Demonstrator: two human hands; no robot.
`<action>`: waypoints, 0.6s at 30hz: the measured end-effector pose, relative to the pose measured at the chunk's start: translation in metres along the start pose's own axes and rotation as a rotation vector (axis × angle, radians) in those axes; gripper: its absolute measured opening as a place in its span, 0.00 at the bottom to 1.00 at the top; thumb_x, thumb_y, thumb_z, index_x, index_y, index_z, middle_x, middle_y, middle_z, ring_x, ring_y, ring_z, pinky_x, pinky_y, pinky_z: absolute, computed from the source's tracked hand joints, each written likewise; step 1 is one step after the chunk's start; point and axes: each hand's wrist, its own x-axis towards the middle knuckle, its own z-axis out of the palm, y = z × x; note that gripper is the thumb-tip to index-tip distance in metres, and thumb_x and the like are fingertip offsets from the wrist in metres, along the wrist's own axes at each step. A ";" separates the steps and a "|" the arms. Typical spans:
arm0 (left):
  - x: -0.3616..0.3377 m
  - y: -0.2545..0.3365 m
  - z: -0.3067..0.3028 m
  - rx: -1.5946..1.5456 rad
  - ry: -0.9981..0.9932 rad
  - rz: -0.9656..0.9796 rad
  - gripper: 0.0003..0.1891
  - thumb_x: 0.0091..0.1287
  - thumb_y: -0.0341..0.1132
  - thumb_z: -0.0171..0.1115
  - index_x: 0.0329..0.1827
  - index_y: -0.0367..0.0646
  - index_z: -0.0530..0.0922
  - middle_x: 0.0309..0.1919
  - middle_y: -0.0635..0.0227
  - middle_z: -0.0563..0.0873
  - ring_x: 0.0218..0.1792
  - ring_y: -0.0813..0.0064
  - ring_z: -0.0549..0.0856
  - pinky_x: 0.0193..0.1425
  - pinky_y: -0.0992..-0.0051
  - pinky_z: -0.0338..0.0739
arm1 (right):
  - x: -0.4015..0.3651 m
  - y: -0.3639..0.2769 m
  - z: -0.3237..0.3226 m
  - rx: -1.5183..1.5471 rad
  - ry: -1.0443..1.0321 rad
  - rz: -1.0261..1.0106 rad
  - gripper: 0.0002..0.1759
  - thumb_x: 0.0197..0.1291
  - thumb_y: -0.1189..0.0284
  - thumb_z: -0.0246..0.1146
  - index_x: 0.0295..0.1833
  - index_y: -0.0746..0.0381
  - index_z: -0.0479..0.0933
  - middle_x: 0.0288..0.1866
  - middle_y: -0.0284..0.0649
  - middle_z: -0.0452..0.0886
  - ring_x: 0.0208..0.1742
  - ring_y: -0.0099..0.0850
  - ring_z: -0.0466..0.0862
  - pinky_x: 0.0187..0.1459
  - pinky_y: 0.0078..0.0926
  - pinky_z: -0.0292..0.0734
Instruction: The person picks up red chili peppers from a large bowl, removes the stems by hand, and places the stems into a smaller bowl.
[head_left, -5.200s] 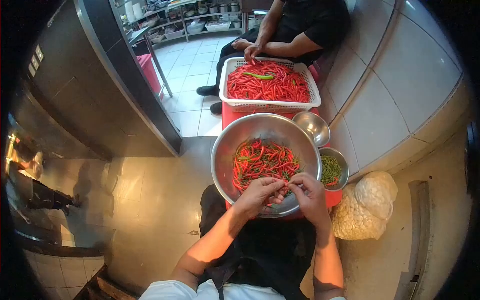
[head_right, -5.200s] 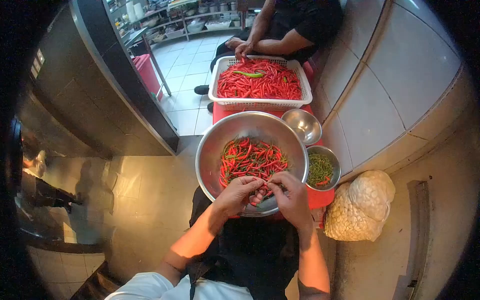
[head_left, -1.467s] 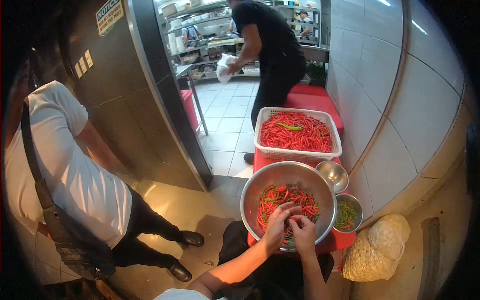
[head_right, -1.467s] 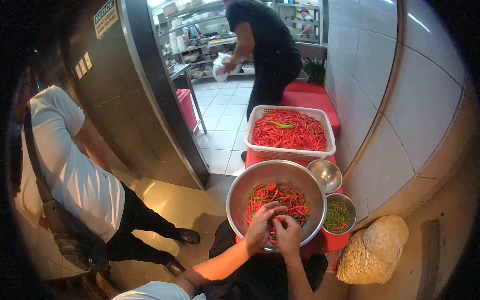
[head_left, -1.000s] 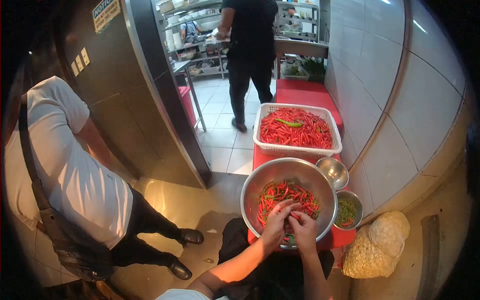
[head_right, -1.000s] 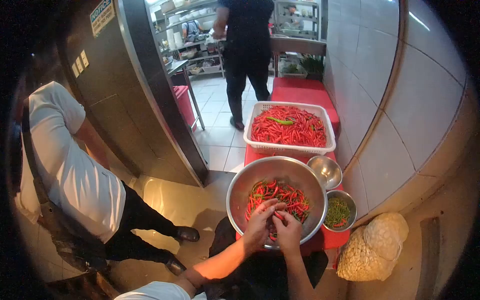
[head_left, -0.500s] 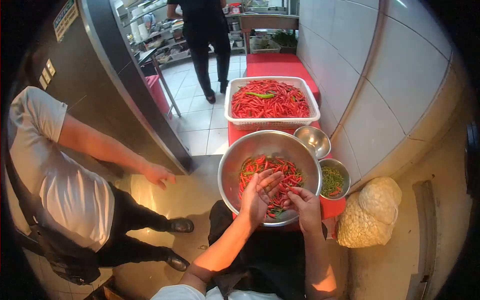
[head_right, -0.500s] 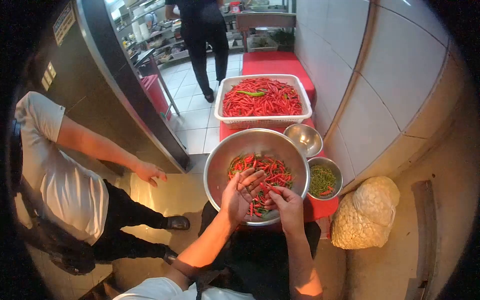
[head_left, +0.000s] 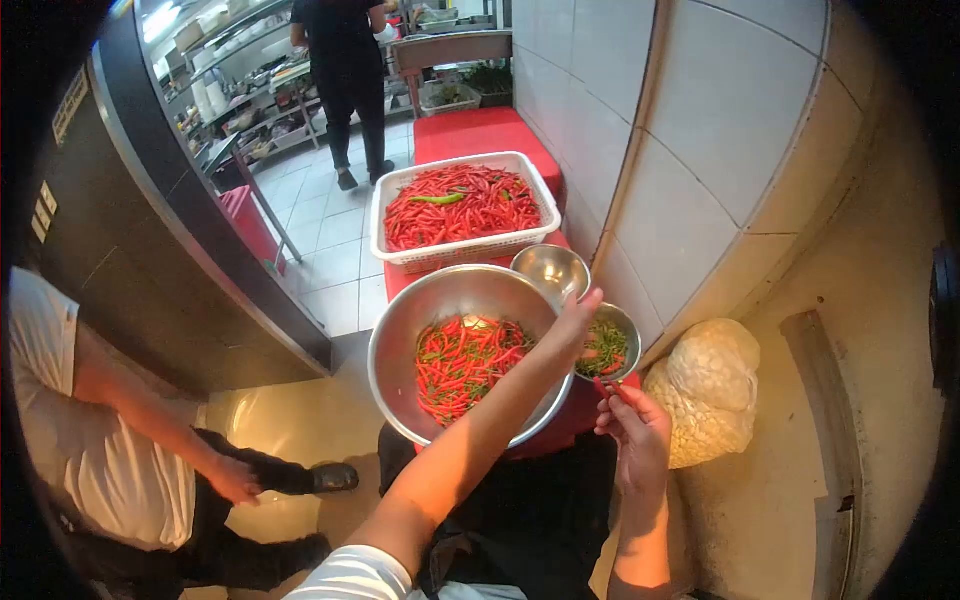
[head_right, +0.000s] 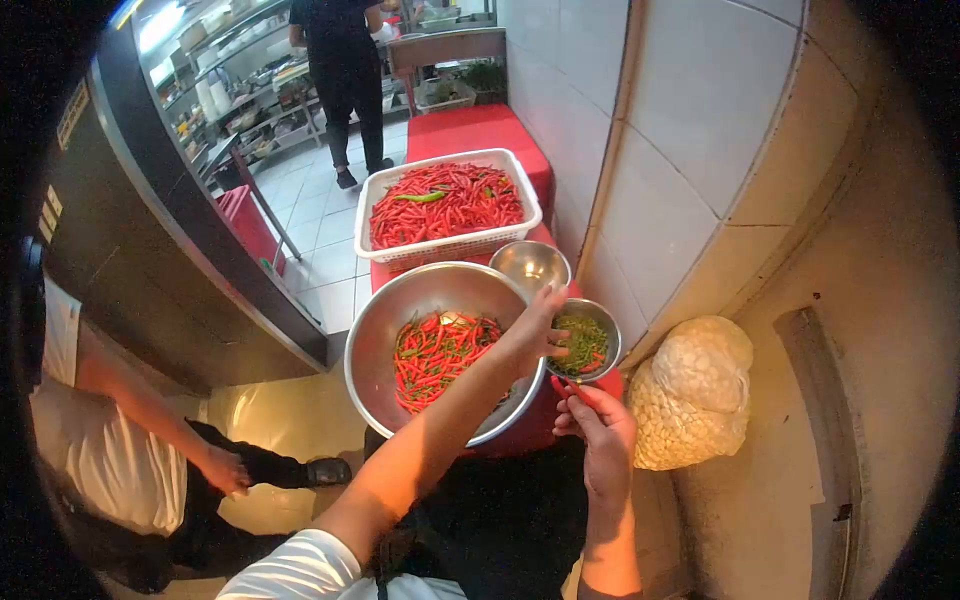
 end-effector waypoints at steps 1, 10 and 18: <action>0.005 0.000 -0.001 0.182 -0.002 0.026 0.48 0.74 0.59 0.54 0.83 0.38 0.42 0.80 0.52 0.57 0.71 0.49 0.72 0.71 0.52 0.70 | 0.004 0.001 -0.005 0.008 0.003 0.000 0.11 0.70 0.76 0.62 0.53 0.70 0.81 0.39 0.40 0.85 0.33 0.24 0.84 0.37 0.23 0.84; -0.102 -0.027 -0.053 0.345 -0.014 0.354 0.15 0.71 0.36 0.67 0.56 0.36 0.82 0.40 0.72 0.87 0.37 0.86 0.83 0.40 0.82 0.78 | 0.027 0.033 0.021 -0.222 -0.110 -0.010 0.09 0.69 0.76 0.63 0.50 0.69 0.83 0.36 0.38 0.85 0.32 0.22 0.84 0.34 0.21 0.83; -0.134 -0.034 -0.088 0.217 0.182 0.390 0.10 0.68 0.28 0.69 0.50 0.35 0.84 0.38 0.67 0.89 0.36 0.82 0.85 0.42 0.81 0.81 | 0.036 0.048 0.058 -0.387 -0.295 -0.020 0.08 0.68 0.76 0.63 0.46 0.69 0.83 0.31 0.35 0.85 0.29 0.20 0.84 0.31 0.19 0.78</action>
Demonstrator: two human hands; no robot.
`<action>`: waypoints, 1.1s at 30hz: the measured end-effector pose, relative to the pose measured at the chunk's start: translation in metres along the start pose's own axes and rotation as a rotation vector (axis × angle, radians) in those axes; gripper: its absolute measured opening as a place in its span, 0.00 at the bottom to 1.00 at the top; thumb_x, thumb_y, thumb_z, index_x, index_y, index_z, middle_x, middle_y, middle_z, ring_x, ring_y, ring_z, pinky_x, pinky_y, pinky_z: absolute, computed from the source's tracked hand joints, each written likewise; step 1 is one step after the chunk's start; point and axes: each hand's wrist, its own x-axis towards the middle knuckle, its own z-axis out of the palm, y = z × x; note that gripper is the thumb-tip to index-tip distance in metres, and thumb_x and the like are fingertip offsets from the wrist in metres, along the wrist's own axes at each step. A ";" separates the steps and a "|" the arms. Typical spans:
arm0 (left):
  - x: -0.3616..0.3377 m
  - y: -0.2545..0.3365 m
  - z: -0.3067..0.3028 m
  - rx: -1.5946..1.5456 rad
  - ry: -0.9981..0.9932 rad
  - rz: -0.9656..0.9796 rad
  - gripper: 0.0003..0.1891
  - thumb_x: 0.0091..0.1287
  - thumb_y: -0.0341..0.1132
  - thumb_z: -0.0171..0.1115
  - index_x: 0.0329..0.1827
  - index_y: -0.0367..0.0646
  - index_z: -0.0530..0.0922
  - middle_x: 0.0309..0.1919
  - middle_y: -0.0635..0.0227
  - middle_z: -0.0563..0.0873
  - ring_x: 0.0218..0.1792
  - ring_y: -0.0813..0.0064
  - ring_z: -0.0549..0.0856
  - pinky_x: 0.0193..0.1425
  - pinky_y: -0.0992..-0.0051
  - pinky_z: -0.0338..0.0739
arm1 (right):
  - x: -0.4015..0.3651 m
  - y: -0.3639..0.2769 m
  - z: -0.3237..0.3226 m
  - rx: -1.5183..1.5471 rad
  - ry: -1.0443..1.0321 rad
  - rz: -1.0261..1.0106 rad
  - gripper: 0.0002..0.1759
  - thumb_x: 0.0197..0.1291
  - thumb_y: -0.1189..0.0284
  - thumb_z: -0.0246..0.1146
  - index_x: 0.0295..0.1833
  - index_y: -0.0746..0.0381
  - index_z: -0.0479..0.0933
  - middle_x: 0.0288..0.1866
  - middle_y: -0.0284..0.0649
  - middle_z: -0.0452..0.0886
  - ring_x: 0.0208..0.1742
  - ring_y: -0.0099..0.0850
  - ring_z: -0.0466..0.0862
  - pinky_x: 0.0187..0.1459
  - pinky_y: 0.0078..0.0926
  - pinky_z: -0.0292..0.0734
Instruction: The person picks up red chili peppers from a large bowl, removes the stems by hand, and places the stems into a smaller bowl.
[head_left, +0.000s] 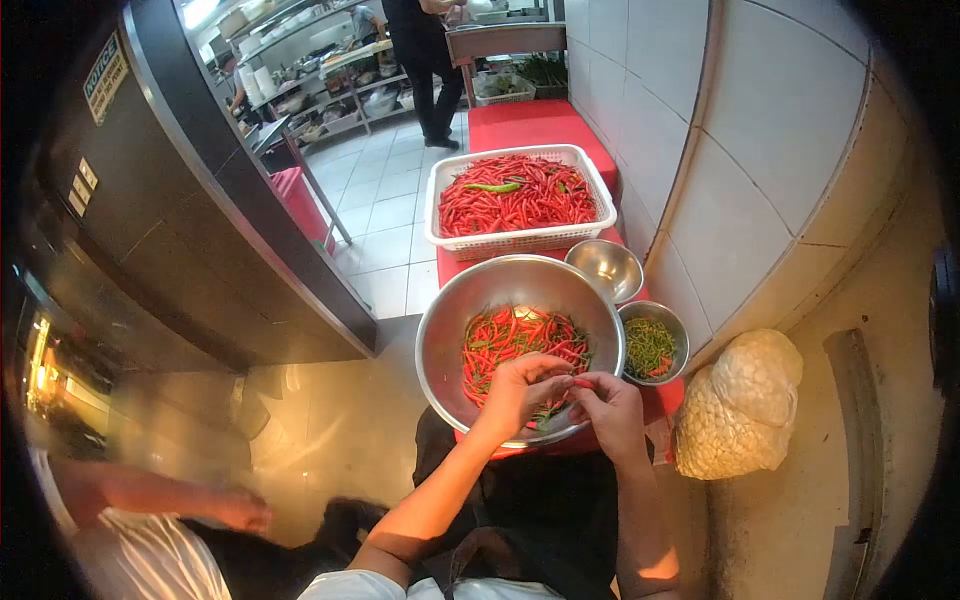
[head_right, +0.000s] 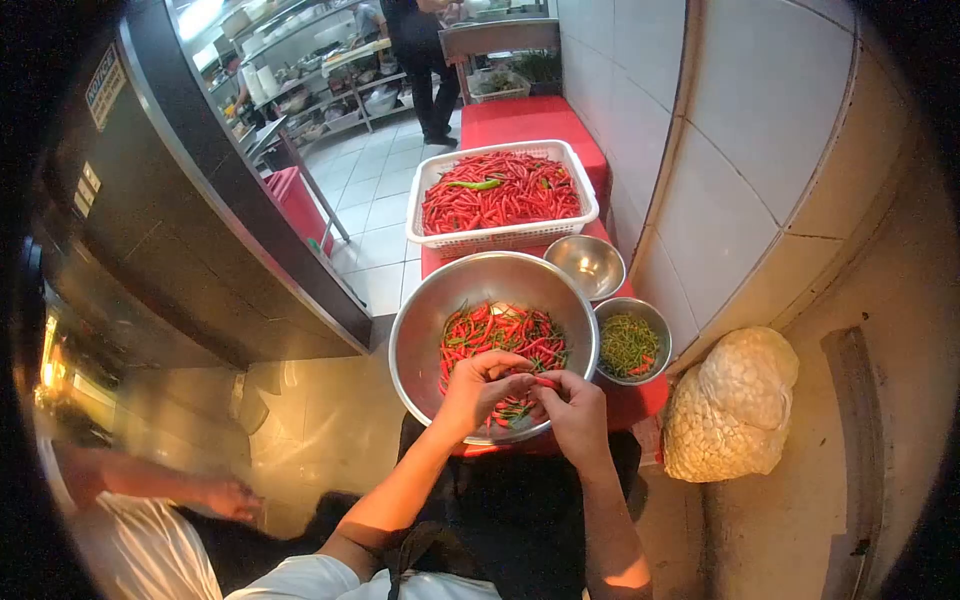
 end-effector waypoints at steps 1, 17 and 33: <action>-0.001 0.000 -0.002 -0.044 0.011 -0.040 0.10 0.67 0.27 0.70 0.50 0.35 0.84 0.37 0.66 0.89 0.36 0.82 0.86 0.42 0.81 0.81 | 0.001 0.001 0.002 0.023 0.001 -0.013 0.08 0.69 0.76 0.63 0.46 0.69 0.83 0.31 0.36 0.85 0.29 0.20 0.84 0.31 0.19 0.79; -0.003 -0.010 -0.029 -0.253 0.099 -0.115 0.07 0.70 0.30 0.68 0.46 0.38 0.85 0.35 0.69 0.88 0.36 0.80 0.87 0.46 0.77 0.84 | 0.050 0.010 -0.060 -0.518 0.439 -0.227 0.14 0.70 0.68 0.63 0.53 0.66 0.81 0.39 0.37 0.87 0.40 0.28 0.87 0.41 0.29 0.81; -0.013 -0.008 -0.037 -0.260 0.009 -0.098 0.11 0.69 0.31 0.69 0.51 0.36 0.85 0.42 0.66 0.89 0.39 0.80 0.87 0.46 0.79 0.83 | 0.009 0.001 0.026 -0.550 0.005 -0.365 0.10 0.61 0.81 0.64 0.47 0.70 0.84 0.37 0.49 0.85 0.38 0.41 0.87 0.41 0.34 0.79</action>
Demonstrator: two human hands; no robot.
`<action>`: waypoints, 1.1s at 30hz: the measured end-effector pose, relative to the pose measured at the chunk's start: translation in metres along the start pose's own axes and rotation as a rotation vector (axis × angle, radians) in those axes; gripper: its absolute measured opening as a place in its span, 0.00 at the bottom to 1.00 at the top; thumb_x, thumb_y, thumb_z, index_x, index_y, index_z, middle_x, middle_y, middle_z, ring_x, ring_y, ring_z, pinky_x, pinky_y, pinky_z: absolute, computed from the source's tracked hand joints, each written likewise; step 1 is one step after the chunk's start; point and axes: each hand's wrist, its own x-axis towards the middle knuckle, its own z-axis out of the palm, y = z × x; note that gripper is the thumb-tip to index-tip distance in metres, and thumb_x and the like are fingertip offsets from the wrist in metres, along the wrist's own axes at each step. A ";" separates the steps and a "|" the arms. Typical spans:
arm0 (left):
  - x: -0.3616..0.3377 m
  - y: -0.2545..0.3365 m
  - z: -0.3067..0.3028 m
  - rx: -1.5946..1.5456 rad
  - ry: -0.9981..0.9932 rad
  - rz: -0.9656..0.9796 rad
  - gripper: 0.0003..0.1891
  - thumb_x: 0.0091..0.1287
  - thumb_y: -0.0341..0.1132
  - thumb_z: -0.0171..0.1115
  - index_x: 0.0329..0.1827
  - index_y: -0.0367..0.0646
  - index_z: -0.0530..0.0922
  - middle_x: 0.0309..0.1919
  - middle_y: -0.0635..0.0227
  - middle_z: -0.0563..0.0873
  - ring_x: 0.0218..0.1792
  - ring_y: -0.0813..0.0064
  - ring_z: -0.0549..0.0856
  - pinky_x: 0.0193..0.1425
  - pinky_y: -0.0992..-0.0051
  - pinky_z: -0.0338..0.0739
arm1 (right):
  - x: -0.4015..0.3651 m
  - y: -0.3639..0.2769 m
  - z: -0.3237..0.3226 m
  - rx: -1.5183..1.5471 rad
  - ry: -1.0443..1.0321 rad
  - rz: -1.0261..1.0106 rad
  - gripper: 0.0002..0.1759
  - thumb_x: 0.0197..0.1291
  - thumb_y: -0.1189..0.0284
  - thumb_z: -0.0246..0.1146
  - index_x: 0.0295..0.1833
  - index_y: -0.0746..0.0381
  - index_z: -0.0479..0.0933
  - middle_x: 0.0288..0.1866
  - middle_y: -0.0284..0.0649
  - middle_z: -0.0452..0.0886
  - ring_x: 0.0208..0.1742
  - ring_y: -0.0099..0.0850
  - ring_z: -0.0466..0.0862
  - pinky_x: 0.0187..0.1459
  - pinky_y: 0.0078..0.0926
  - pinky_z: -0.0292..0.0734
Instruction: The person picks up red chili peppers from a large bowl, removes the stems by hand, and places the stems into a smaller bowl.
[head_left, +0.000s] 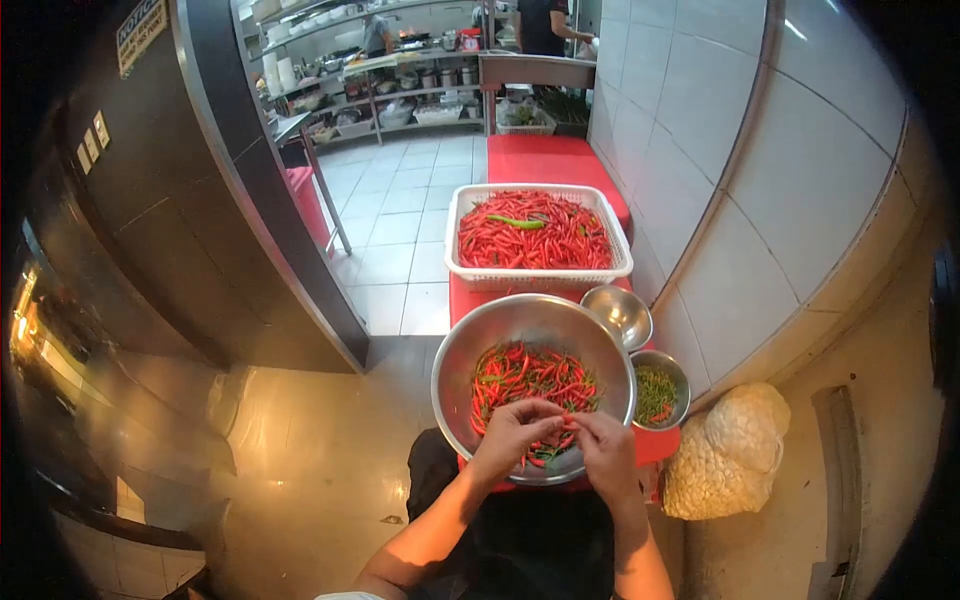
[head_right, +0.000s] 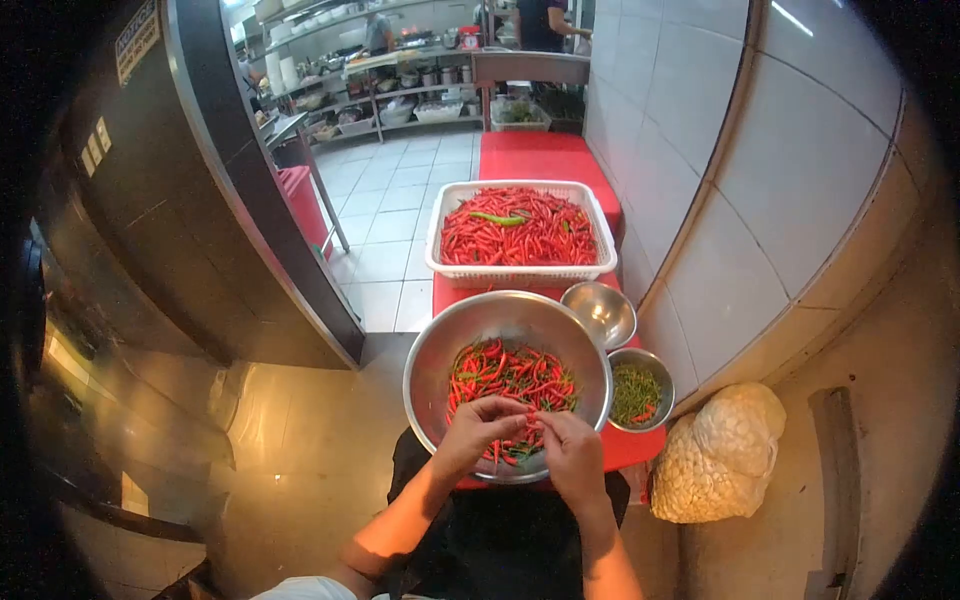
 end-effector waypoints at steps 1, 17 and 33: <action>0.002 -0.006 -0.003 -0.017 -0.001 -0.017 0.12 0.69 0.30 0.70 0.52 0.35 0.85 0.43 0.65 0.89 0.42 0.80 0.87 0.48 0.79 0.83 | 0.001 0.000 0.001 -0.059 0.010 -0.084 0.10 0.59 0.82 0.63 0.47 0.69 0.84 0.39 0.51 0.85 0.41 0.47 0.86 0.44 0.37 0.80; -0.006 0.006 -0.009 -0.140 -0.046 -0.237 0.09 0.70 0.32 0.69 0.48 0.37 0.85 0.37 0.69 0.88 0.34 0.79 0.86 0.43 0.79 0.84 | -0.006 -0.005 -0.003 0.573 -0.060 0.320 0.06 0.66 0.74 0.66 0.40 0.67 0.84 0.30 0.34 0.83 0.30 0.22 0.81 0.37 0.21 0.75; 0.013 0.013 -0.007 -0.049 0.042 -0.082 0.09 0.70 0.29 0.67 0.49 0.35 0.83 0.39 0.66 0.88 0.39 0.76 0.88 0.47 0.75 0.85 | 0.030 0.062 -0.068 0.002 0.335 0.274 0.14 0.68 0.67 0.65 0.53 0.65 0.80 0.35 0.40 0.82 0.33 0.30 0.82 0.37 0.30 0.77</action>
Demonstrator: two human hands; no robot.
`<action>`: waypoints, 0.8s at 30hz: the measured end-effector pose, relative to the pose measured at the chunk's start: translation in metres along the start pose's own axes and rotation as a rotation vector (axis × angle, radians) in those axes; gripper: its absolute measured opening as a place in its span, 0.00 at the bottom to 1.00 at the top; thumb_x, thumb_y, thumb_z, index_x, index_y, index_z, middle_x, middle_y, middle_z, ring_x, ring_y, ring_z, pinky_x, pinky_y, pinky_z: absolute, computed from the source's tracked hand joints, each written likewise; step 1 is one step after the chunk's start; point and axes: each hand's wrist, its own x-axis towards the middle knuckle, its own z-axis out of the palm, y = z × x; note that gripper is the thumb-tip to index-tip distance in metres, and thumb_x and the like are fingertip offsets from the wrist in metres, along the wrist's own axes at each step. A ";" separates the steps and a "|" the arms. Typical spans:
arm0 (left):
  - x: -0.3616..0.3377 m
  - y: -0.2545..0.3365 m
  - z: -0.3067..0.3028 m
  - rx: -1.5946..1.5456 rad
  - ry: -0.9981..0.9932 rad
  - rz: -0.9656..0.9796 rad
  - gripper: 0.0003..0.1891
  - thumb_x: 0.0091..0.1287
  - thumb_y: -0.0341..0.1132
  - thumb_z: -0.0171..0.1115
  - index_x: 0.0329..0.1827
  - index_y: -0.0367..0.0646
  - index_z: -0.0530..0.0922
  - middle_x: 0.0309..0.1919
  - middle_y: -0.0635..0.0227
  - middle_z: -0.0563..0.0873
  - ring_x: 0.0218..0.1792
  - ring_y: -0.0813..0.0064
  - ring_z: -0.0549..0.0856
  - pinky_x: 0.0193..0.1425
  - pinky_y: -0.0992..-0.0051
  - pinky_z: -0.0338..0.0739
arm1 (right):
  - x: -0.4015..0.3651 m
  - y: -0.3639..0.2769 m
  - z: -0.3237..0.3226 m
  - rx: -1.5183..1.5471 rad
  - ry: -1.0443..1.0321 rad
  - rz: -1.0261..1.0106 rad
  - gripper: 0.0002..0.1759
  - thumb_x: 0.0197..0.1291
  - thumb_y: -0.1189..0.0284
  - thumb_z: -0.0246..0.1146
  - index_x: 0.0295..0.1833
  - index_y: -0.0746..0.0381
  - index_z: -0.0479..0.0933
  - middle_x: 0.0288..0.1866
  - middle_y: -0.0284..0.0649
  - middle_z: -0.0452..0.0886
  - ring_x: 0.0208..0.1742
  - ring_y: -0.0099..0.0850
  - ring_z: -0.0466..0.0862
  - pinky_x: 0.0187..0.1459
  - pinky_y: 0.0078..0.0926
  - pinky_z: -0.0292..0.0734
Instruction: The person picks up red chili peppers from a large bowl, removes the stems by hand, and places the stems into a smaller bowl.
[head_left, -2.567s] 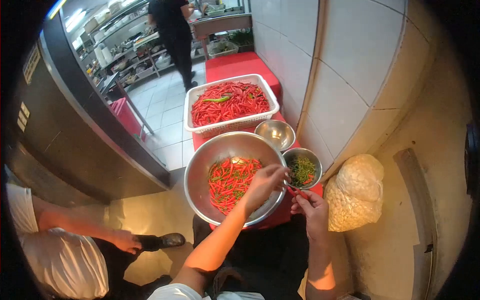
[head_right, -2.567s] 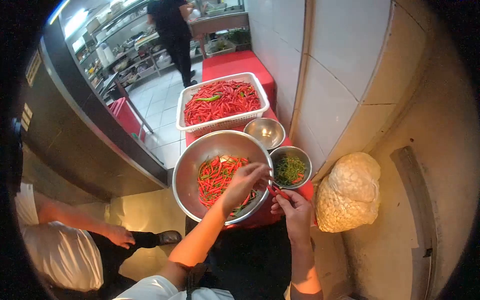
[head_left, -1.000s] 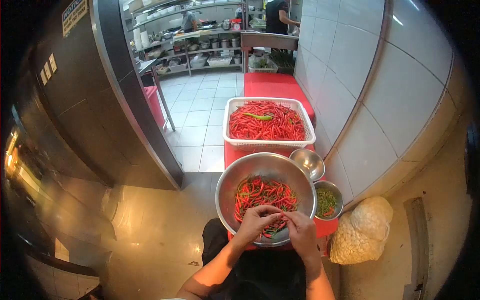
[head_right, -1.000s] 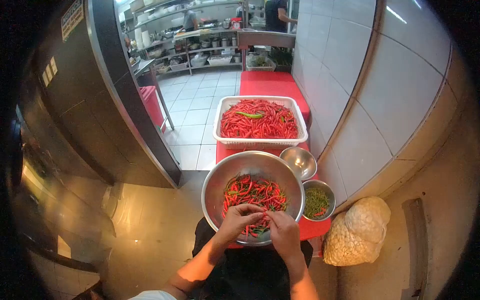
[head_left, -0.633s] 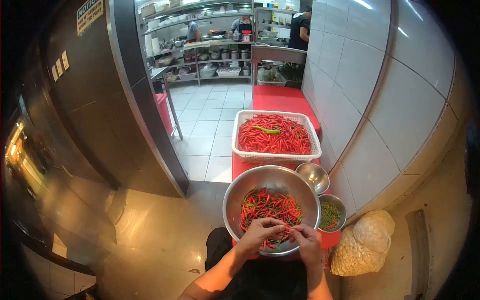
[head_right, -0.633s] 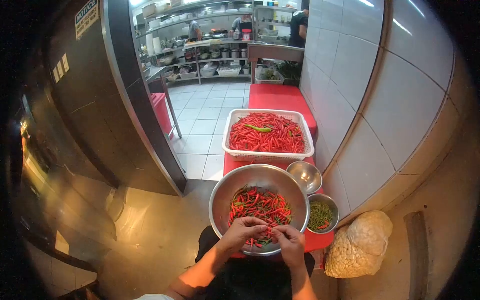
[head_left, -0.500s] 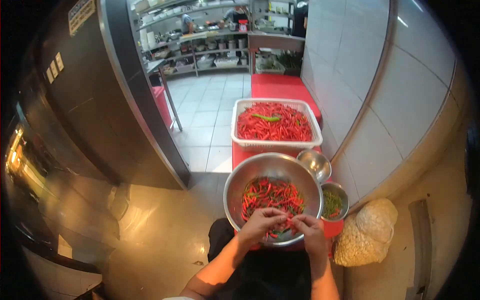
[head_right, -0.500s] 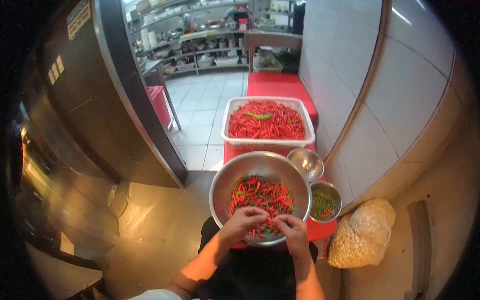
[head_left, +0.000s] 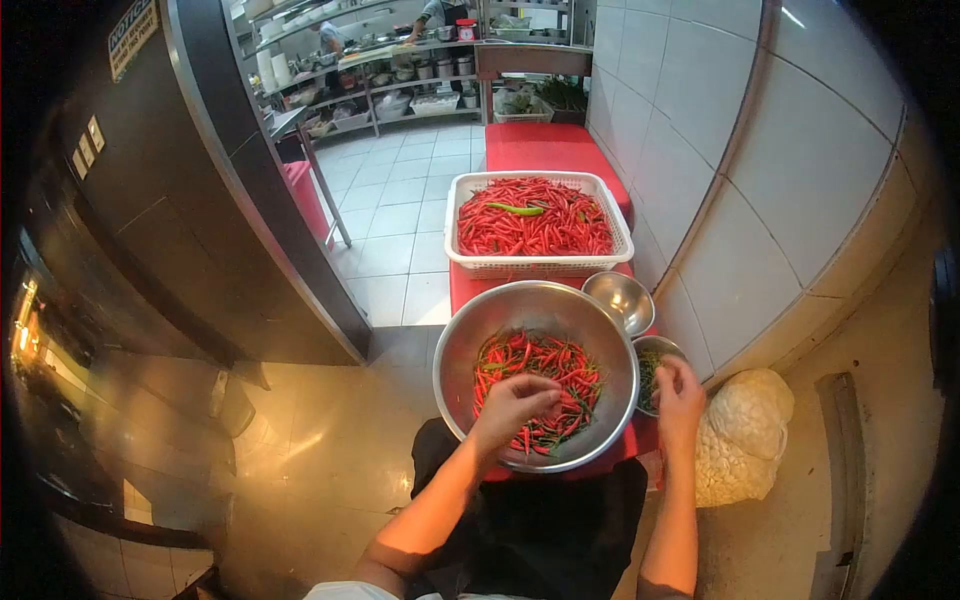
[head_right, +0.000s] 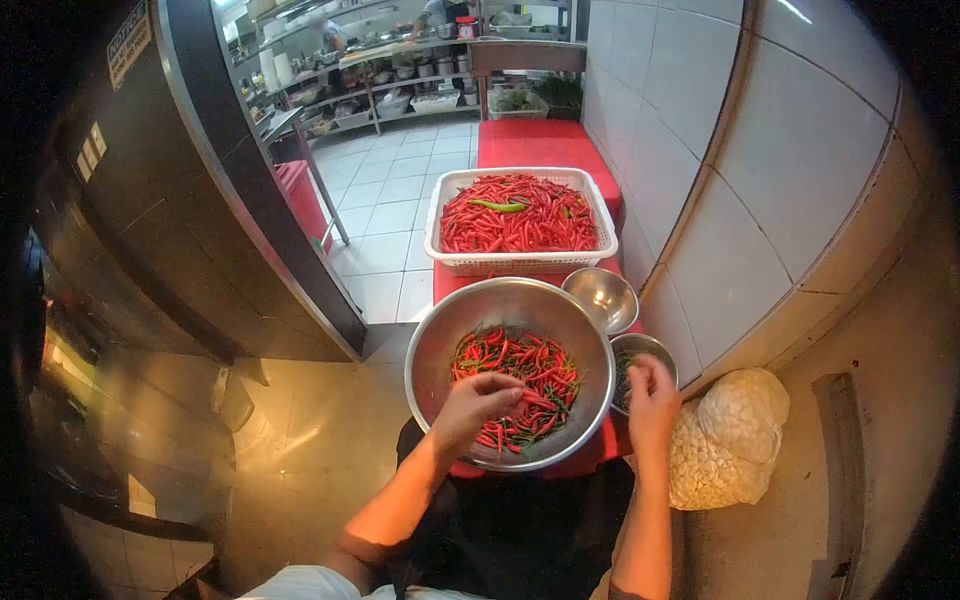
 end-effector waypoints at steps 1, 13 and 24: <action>0.009 0.007 0.002 0.040 -0.003 0.038 0.09 0.70 0.29 0.67 0.50 0.35 0.83 0.39 0.65 0.88 0.40 0.76 0.87 0.47 0.75 0.84 | 0.008 0.000 -0.003 -0.288 0.140 -0.151 0.17 0.67 0.68 0.66 0.57 0.64 0.79 0.36 0.42 0.83 0.33 0.34 0.84 0.38 0.34 0.78; 0.180 0.079 -0.033 0.785 0.191 0.298 0.18 0.66 0.45 0.67 0.47 0.37 0.84 0.36 0.57 0.87 0.36 0.63 0.88 0.42 0.65 0.82 | -0.089 -0.019 0.067 -0.198 -0.124 -0.457 0.06 0.60 0.76 0.67 0.41 0.65 0.83 0.40 0.46 0.85 0.42 0.45 0.86 0.45 0.38 0.81; 0.092 -0.035 -0.069 1.834 -0.135 0.512 0.08 0.56 0.36 0.69 0.34 0.40 0.86 0.36 0.52 0.88 0.37 0.55 0.89 0.43 0.59 0.84 | -0.084 -0.021 0.072 -0.272 -0.229 -0.496 0.04 0.57 0.75 0.67 0.39 0.63 0.82 0.37 0.42 0.84 0.39 0.43 0.85 0.41 0.39 0.80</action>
